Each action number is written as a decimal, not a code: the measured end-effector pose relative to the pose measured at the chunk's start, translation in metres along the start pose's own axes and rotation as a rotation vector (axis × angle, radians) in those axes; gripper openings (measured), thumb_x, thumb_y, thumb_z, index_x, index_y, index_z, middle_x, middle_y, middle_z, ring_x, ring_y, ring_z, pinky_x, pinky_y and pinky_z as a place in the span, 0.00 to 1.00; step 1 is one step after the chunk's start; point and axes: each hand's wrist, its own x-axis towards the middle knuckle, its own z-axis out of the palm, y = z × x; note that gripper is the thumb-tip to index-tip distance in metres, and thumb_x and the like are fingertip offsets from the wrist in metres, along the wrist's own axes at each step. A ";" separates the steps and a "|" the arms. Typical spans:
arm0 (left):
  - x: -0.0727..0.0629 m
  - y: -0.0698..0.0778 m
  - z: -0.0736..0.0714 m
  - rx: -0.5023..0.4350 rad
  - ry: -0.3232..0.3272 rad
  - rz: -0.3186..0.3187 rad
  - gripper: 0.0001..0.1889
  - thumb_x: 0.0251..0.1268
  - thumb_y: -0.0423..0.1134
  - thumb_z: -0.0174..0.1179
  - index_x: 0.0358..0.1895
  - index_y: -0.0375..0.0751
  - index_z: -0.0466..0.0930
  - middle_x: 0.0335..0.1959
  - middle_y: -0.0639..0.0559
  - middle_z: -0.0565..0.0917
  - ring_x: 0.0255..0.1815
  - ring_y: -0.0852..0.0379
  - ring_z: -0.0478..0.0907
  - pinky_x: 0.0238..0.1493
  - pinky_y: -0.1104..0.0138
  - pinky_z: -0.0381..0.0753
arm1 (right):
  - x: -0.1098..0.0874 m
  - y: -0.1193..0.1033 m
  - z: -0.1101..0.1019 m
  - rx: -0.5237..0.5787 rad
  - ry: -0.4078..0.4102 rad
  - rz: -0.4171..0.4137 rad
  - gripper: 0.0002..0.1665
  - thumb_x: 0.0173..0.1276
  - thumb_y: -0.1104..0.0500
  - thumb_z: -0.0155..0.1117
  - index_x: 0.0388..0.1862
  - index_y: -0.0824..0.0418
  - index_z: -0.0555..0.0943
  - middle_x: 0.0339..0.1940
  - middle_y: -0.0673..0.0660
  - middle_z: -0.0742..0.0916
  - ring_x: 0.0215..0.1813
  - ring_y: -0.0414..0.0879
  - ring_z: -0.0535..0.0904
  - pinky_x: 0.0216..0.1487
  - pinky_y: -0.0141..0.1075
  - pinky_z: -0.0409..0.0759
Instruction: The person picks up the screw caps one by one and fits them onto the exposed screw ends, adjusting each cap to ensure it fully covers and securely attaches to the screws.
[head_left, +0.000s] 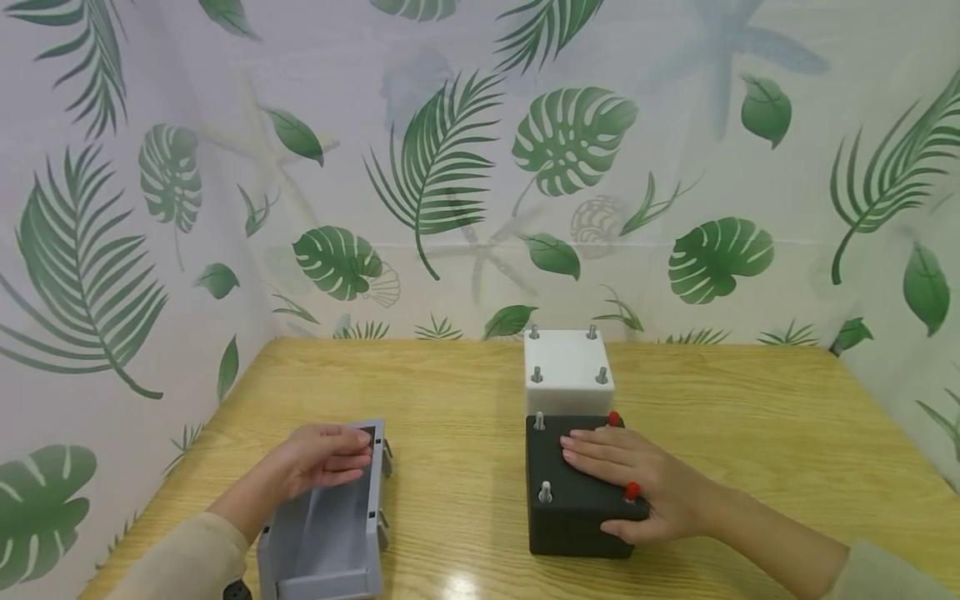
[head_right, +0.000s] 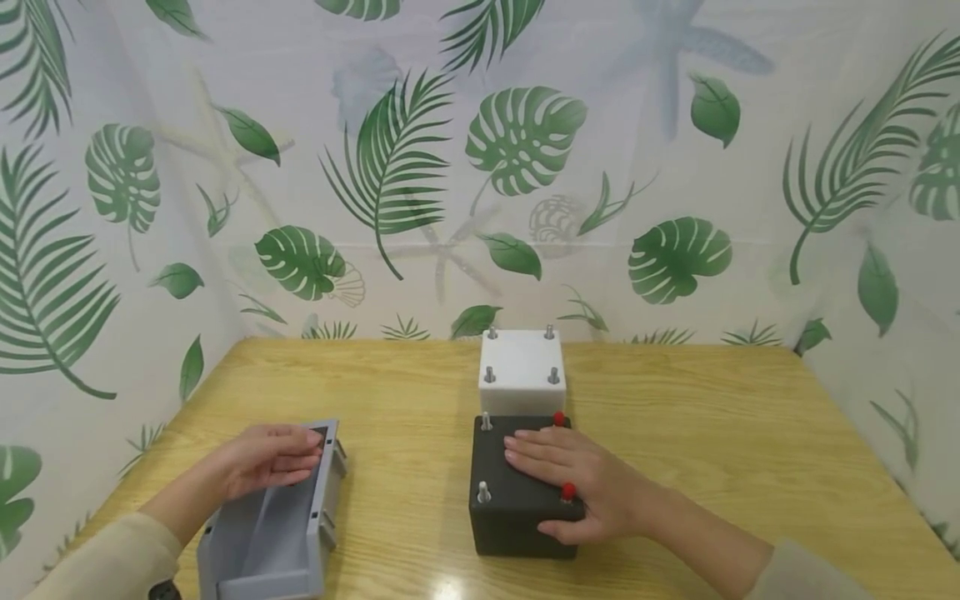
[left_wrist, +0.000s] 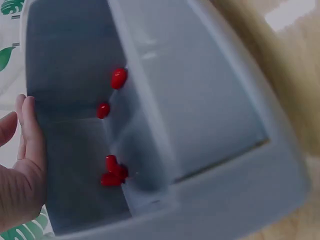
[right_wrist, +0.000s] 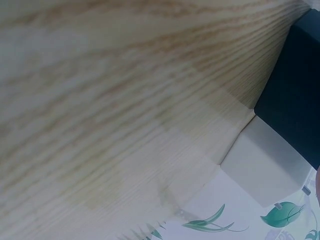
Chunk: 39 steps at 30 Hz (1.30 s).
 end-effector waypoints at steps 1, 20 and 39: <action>0.000 -0.002 0.000 -0.005 0.014 -0.010 0.13 0.66 0.34 0.58 0.50 0.30 0.75 0.31 0.52 0.85 0.32 0.61 0.84 0.41 0.65 0.85 | 0.000 0.000 0.000 -0.002 -0.001 0.001 0.40 0.60 0.46 0.66 0.63 0.70 0.70 0.66 0.63 0.74 0.69 0.53 0.66 0.74 0.33 0.54; 0.023 -0.029 0.017 0.125 0.145 -0.081 0.22 0.63 0.29 0.55 0.60 0.23 0.68 0.37 0.45 0.86 0.39 0.56 0.83 0.47 0.54 0.82 | -0.005 -0.003 0.002 0.008 0.026 0.015 0.40 0.61 0.46 0.65 0.63 0.73 0.70 0.66 0.64 0.74 0.69 0.53 0.66 0.73 0.32 0.55; 0.028 -0.039 0.019 0.414 0.147 0.009 0.12 0.58 0.22 0.57 0.45 0.20 0.78 0.29 0.41 0.85 0.31 0.53 0.83 0.34 0.59 0.86 | -0.002 0.002 0.005 0.016 0.043 -0.018 0.40 0.62 0.46 0.64 0.62 0.74 0.70 0.66 0.65 0.74 0.68 0.54 0.66 0.73 0.34 0.56</action>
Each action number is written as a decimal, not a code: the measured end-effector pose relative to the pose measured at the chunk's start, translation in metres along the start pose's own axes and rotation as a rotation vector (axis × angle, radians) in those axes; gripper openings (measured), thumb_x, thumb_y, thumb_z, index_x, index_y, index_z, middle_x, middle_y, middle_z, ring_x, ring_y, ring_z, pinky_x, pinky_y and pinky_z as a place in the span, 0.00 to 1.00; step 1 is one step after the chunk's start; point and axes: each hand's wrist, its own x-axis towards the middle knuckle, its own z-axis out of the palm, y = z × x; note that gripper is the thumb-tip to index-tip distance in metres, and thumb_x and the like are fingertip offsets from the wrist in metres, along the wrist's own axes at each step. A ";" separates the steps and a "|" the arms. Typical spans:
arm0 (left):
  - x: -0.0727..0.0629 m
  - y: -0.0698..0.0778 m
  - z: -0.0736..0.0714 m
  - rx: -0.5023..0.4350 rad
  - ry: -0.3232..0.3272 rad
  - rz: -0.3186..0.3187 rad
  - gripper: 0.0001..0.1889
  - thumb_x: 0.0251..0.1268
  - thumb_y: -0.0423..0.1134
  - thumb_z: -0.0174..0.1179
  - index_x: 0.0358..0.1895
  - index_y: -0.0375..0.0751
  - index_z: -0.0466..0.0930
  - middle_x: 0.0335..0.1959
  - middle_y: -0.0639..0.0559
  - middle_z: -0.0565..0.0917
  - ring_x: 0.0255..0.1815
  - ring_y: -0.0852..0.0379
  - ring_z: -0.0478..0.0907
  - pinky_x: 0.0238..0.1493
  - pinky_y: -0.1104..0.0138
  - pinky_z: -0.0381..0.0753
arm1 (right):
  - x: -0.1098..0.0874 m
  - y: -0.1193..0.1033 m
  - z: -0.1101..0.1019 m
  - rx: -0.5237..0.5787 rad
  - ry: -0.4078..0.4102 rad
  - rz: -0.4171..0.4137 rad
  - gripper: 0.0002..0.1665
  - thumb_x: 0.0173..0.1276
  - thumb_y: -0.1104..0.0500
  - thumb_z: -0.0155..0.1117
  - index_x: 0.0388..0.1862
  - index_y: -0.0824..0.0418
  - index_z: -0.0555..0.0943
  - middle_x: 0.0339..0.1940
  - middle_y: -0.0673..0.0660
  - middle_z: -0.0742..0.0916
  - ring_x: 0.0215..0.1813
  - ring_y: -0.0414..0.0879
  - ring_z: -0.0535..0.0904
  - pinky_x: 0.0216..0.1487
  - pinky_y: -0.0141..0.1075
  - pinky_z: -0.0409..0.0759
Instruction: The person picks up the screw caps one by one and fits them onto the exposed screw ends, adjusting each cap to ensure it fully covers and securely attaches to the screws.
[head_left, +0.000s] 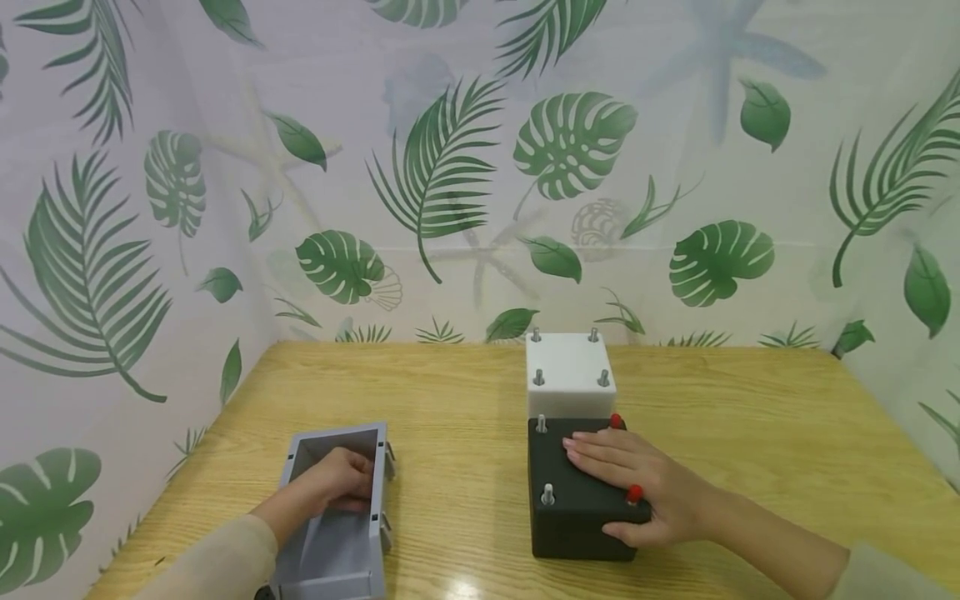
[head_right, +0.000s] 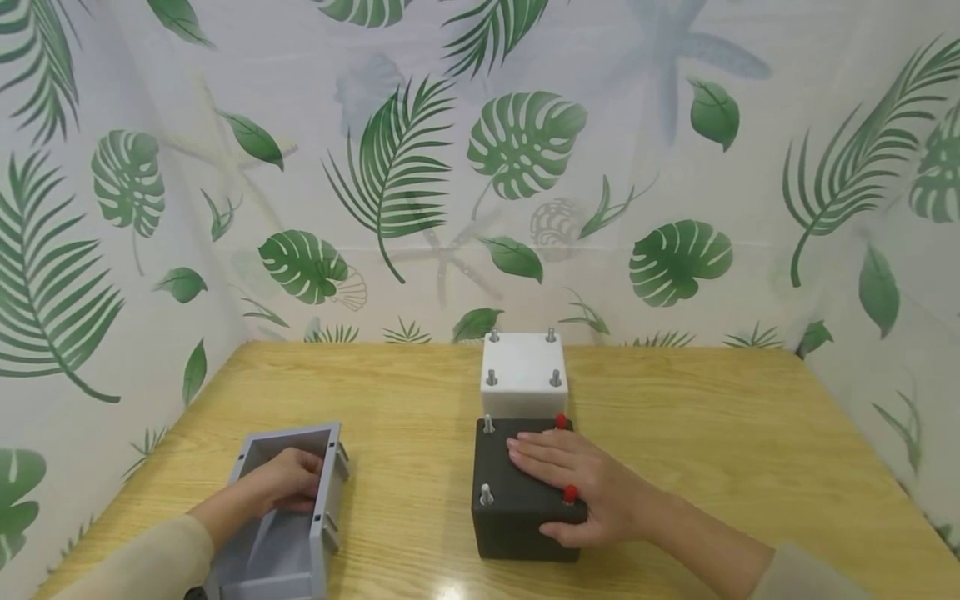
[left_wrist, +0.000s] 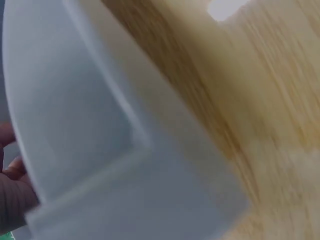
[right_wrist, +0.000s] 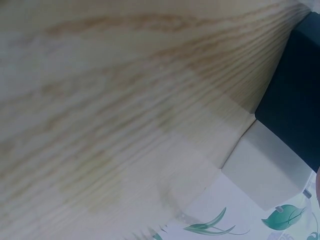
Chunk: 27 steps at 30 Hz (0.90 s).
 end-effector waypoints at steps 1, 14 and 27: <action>0.000 0.000 0.000 0.020 -0.003 0.007 0.11 0.56 0.21 0.58 0.43 0.20 0.79 0.28 0.43 0.85 0.30 0.53 0.83 0.34 0.59 0.86 | 0.000 0.000 0.000 -0.001 0.001 -0.002 0.40 0.62 0.46 0.64 0.62 0.74 0.70 0.66 0.65 0.74 0.68 0.54 0.66 0.73 0.34 0.56; -0.003 0.002 0.004 0.308 -0.012 0.052 0.18 0.33 0.14 0.65 0.32 0.30 0.77 0.23 0.49 0.78 0.23 0.58 0.75 0.27 0.65 0.83 | 0.000 0.000 -0.002 -0.001 -0.004 0.000 0.40 0.62 0.46 0.64 0.62 0.74 0.70 0.66 0.64 0.74 0.69 0.53 0.66 0.73 0.33 0.55; -0.004 -0.002 0.002 0.379 -0.045 0.198 0.14 0.38 0.20 0.64 0.34 0.30 0.77 0.23 0.49 0.78 0.23 0.58 0.74 0.25 0.66 0.80 | 0.000 -0.002 -0.001 -0.010 0.000 0.007 0.40 0.61 0.46 0.65 0.62 0.73 0.71 0.65 0.64 0.75 0.68 0.54 0.67 0.73 0.33 0.55</action>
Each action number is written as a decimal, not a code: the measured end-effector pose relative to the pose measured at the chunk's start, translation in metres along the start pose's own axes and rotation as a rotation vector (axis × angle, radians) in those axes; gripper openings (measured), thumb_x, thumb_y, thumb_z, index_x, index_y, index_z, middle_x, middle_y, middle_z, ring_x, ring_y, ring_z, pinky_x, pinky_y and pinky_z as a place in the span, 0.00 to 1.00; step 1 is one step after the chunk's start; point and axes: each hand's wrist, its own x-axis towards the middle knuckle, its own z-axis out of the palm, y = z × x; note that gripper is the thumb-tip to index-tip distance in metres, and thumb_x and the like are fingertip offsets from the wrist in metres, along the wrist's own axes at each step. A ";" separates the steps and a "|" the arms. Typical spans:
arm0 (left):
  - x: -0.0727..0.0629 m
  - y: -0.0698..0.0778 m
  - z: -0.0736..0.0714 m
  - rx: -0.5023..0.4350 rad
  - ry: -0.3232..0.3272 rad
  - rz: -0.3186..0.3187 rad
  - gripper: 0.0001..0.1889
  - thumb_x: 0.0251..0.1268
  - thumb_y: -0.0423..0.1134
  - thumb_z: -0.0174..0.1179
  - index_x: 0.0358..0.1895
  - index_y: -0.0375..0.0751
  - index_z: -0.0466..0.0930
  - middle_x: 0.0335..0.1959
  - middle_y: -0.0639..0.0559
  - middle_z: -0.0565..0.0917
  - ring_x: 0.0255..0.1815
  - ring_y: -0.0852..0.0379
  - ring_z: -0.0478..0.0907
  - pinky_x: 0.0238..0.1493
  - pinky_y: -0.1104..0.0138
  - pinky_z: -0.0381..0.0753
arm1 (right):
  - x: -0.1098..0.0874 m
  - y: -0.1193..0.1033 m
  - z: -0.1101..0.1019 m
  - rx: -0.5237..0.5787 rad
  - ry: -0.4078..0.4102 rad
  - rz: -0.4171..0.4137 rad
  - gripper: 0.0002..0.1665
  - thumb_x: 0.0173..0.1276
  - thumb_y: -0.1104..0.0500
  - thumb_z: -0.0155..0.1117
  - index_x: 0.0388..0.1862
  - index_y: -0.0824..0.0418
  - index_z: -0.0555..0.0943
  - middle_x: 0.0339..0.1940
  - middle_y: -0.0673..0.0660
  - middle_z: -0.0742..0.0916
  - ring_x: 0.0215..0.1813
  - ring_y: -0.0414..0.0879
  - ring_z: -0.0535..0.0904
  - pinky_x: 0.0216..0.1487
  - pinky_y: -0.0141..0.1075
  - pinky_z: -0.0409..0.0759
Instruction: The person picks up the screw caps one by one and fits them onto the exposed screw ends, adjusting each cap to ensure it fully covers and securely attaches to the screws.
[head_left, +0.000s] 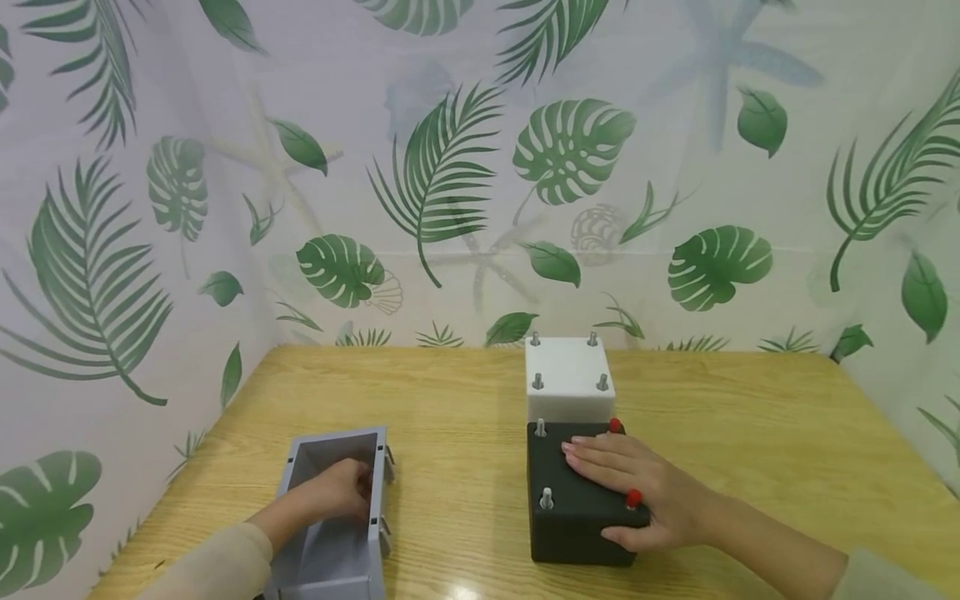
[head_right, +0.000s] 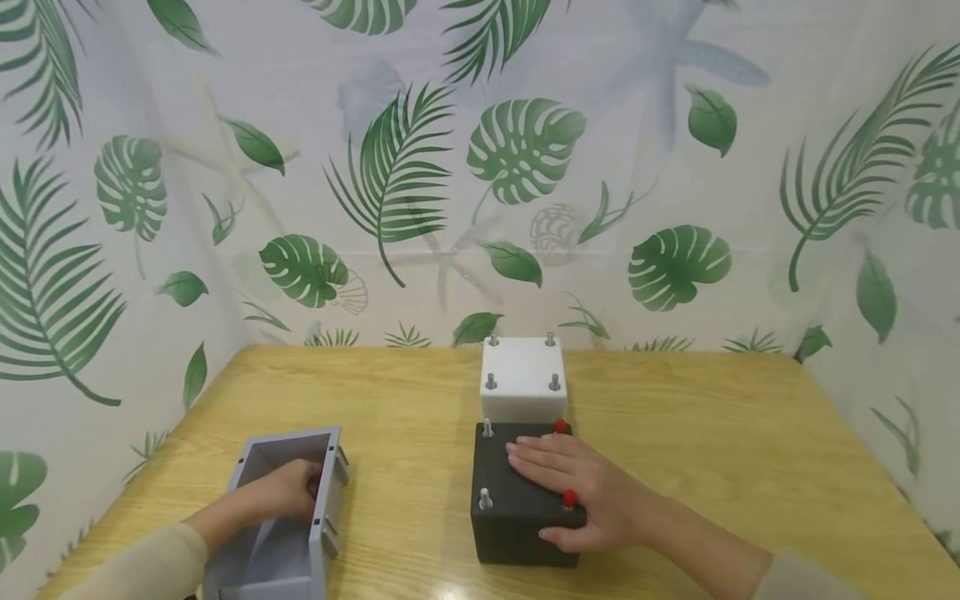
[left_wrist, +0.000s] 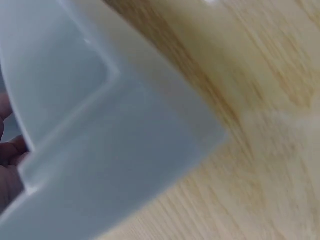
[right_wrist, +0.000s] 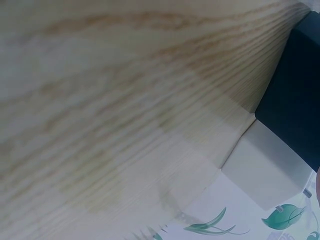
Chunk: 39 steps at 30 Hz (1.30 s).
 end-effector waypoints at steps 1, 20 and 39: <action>0.000 0.001 0.000 -0.011 0.008 -0.010 0.14 0.39 0.20 0.64 0.34 0.30 0.77 0.23 0.49 0.78 0.23 0.57 0.75 0.25 0.65 0.81 | 0.001 0.000 0.000 0.000 -0.001 -0.001 0.39 0.61 0.46 0.65 0.62 0.73 0.71 0.65 0.64 0.75 0.68 0.54 0.67 0.73 0.33 0.55; -0.002 0.011 0.003 -0.044 0.109 -0.129 0.04 0.47 0.22 0.60 0.28 0.27 0.80 0.20 0.47 0.80 0.19 0.57 0.79 0.22 0.66 0.84 | 0.001 0.000 -0.001 -0.001 -0.020 0.018 0.40 0.61 0.46 0.65 0.63 0.72 0.70 0.66 0.64 0.74 0.69 0.53 0.66 0.73 0.32 0.54; -0.004 0.007 -0.007 -0.003 0.146 -0.060 0.04 0.57 0.27 0.58 0.27 0.31 0.78 0.21 0.47 0.81 0.22 0.55 0.81 0.24 0.64 0.83 | 0.002 0.000 0.000 0.011 -0.006 0.002 0.39 0.63 0.46 0.63 0.62 0.73 0.70 0.66 0.64 0.73 0.69 0.54 0.65 0.73 0.34 0.55</action>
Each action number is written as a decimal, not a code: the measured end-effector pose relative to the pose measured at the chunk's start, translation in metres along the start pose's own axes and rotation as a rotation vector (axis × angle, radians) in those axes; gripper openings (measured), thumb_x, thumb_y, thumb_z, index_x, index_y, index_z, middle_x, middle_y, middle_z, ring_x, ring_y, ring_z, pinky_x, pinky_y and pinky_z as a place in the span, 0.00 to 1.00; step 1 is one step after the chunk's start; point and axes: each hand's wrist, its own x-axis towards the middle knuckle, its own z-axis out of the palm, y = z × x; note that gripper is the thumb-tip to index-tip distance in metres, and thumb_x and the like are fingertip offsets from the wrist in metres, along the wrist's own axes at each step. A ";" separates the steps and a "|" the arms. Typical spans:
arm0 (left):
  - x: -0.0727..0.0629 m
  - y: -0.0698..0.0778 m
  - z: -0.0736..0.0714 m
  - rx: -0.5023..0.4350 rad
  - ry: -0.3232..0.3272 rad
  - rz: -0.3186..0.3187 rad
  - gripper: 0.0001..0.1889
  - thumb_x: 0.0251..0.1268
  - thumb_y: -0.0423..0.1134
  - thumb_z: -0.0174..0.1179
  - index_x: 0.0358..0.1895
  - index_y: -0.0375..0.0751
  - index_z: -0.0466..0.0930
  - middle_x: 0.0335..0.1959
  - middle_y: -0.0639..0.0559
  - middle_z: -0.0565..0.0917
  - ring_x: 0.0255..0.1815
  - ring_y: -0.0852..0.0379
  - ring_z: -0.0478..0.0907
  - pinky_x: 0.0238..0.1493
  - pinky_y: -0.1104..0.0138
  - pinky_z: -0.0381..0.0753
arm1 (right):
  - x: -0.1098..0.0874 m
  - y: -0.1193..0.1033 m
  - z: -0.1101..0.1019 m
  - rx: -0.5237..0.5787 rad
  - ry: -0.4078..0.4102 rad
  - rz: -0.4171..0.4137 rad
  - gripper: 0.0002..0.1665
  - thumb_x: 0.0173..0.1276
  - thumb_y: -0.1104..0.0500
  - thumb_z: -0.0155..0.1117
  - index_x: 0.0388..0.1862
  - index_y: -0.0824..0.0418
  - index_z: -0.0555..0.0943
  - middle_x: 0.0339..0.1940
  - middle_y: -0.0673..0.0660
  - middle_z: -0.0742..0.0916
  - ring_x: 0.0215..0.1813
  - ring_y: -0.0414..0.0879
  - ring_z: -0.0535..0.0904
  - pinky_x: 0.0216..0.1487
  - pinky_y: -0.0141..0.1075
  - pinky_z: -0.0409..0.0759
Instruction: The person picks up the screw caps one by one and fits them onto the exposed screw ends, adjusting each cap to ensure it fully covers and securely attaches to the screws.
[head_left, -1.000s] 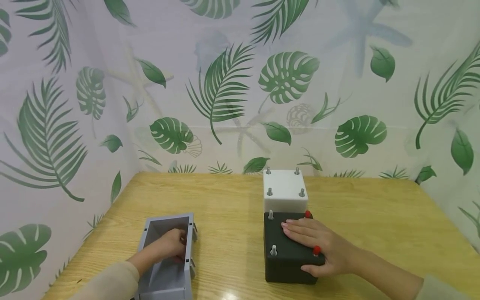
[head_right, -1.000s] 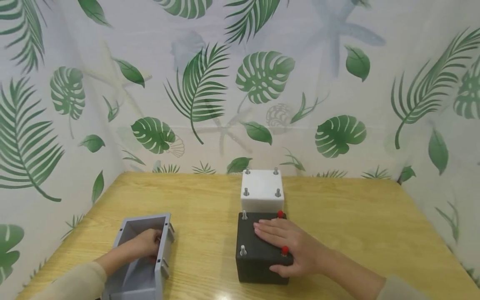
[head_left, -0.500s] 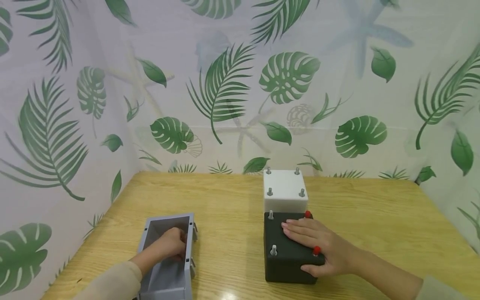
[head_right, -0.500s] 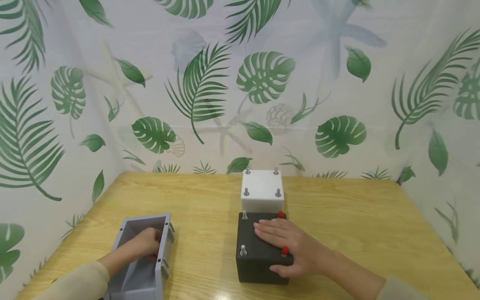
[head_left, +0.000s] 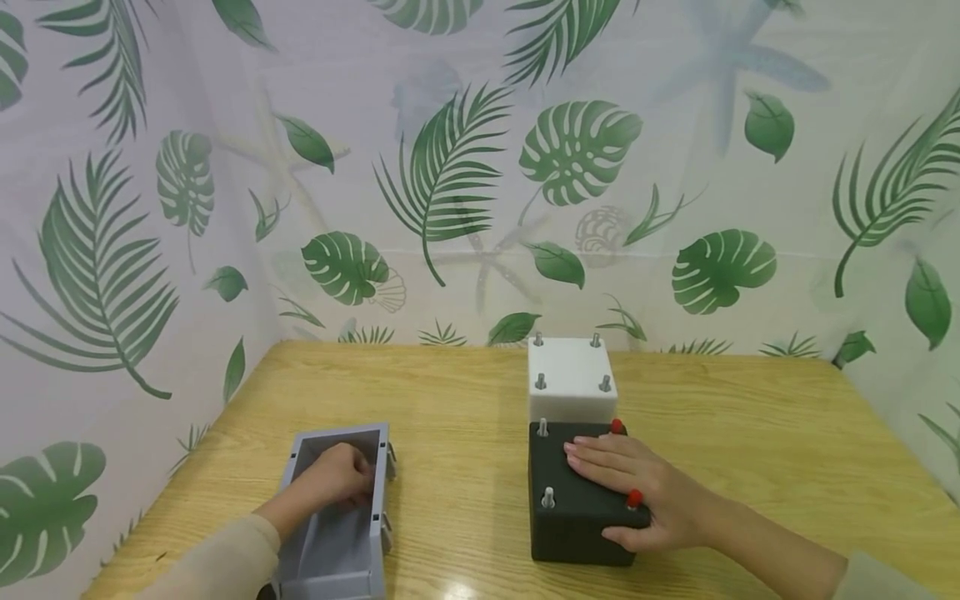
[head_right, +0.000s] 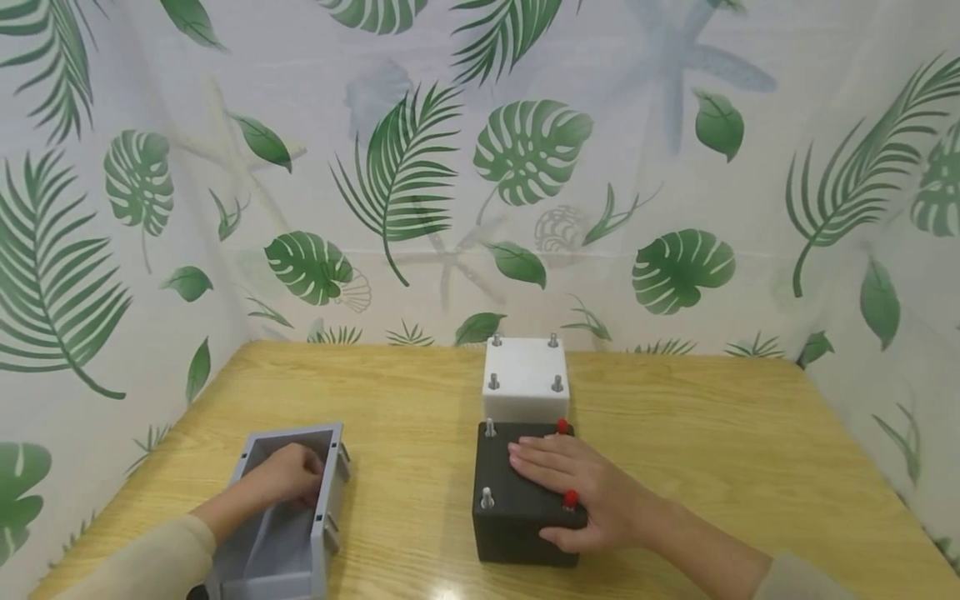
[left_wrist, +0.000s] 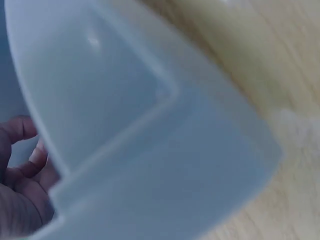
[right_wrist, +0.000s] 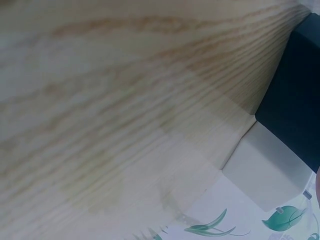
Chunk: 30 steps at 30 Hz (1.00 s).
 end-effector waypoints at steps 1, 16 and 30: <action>0.000 0.000 -0.001 -0.005 -0.004 0.002 0.04 0.57 0.27 0.58 0.28 0.29 0.79 0.22 0.47 0.81 0.22 0.54 0.81 0.24 0.63 0.84 | 0.000 0.000 0.000 0.002 -0.001 0.000 0.39 0.63 0.46 0.64 0.62 0.73 0.70 0.66 0.64 0.73 0.69 0.54 0.65 0.73 0.34 0.55; -0.001 -0.006 0.000 -0.016 -0.030 -0.046 0.05 0.59 0.24 0.56 0.27 0.31 0.78 0.18 0.47 0.80 0.17 0.57 0.80 0.20 0.65 0.82 | 0.003 0.000 0.001 0.006 -0.002 0.000 0.39 0.61 0.47 0.65 0.63 0.73 0.70 0.66 0.64 0.74 0.69 0.54 0.66 0.73 0.34 0.55; 0.000 -0.012 -0.002 -0.319 -0.119 -0.123 0.08 0.65 0.24 0.51 0.38 0.23 0.80 0.22 0.44 0.83 0.20 0.57 0.82 0.25 0.65 0.85 | 0.000 0.001 0.002 -0.008 0.013 -0.013 0.39 0.64 0.45 0.62 0.62 0.74 0.71 0.66 0.64 0.74 0.68 0.54 0.66 0.73 0.35 0.55</action>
